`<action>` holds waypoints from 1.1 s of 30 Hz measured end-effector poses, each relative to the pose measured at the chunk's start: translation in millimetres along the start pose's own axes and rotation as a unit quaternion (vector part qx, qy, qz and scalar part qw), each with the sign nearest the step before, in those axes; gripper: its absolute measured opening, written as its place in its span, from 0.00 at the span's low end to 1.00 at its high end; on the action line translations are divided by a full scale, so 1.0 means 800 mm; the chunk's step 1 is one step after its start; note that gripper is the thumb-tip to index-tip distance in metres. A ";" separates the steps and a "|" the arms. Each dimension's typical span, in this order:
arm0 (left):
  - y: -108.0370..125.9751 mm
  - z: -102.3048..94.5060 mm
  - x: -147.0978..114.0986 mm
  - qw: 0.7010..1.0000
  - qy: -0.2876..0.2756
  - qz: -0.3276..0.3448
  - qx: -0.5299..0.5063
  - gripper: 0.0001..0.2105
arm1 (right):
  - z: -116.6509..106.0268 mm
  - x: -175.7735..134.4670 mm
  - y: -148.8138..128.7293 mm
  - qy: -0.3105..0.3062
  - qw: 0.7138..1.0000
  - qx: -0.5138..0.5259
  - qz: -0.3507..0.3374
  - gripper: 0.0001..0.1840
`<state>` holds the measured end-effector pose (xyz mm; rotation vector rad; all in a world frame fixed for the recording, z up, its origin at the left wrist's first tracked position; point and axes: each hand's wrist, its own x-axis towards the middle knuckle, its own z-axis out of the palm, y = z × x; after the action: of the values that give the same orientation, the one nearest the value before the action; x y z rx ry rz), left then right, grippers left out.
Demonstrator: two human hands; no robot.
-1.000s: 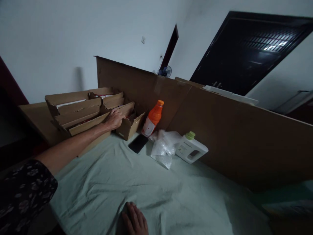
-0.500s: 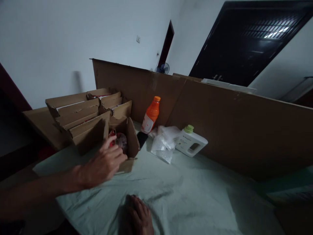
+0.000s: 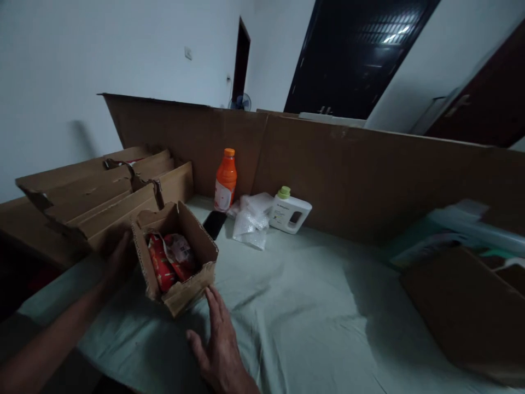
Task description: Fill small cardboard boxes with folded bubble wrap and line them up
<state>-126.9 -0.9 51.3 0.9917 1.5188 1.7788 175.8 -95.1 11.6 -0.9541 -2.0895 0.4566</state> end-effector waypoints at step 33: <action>-0.082 0.178 -0.109 0.947 -0.311 -0.006 0.076 0.26 | -0.235 -0.002 0.159 0.047 0.910 0.113 0.396 0.25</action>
<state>37.6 15.9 -17.2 1.4464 1.2504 1.1758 382.8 -12.0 55.0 -1.6250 -1.4422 1.0124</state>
